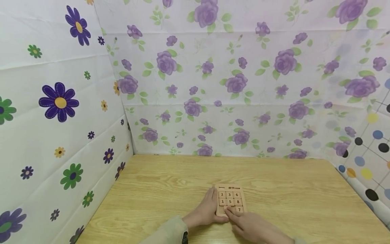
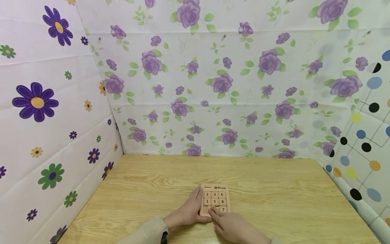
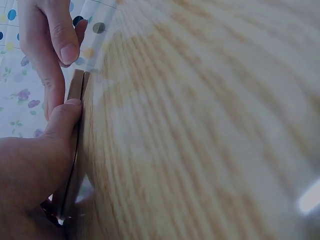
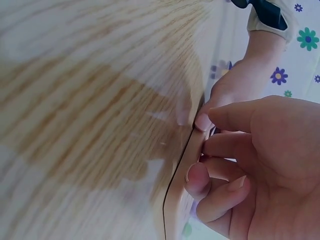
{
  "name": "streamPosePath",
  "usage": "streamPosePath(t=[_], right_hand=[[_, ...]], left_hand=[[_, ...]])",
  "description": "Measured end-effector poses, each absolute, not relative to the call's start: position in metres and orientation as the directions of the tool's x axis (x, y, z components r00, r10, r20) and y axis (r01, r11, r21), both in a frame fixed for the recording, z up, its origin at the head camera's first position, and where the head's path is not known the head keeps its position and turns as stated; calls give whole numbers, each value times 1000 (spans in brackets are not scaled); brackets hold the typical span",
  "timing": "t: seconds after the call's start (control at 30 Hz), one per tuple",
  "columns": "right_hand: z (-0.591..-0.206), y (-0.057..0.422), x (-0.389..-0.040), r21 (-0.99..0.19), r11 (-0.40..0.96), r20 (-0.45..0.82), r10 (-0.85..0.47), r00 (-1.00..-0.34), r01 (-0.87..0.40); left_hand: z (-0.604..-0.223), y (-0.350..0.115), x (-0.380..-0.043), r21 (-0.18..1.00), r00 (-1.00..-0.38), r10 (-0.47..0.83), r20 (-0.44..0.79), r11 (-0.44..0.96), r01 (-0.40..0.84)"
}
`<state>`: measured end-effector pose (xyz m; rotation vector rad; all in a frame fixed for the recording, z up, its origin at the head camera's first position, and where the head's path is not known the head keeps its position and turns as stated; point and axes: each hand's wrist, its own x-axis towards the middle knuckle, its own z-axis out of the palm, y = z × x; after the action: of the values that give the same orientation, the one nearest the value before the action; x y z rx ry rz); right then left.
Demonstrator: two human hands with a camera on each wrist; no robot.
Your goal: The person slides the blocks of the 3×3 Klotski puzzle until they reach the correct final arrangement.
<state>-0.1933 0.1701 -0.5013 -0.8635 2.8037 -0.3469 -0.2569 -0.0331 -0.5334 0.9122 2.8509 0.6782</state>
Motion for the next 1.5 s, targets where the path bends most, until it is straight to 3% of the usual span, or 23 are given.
streamPosePath(t=[0.27, 0.97, 1.5], right_hand=[[-501, 174, -194, -236, 807, -100, -574, -813, -541], [-497, 181, -193, -285, 819, -173, -556, -813, -499], [-500, 165, -201, -248, 777, -69, -610, -790, -579]], left_hand=[[-535, -33, -257, 429, -825, 561, 66, 731, 531], [-534, -34, -257, 402, -826, 563, 44, 746, 530], [-536, -33, -258, 425, -823, 565, 56, 732, 532]])
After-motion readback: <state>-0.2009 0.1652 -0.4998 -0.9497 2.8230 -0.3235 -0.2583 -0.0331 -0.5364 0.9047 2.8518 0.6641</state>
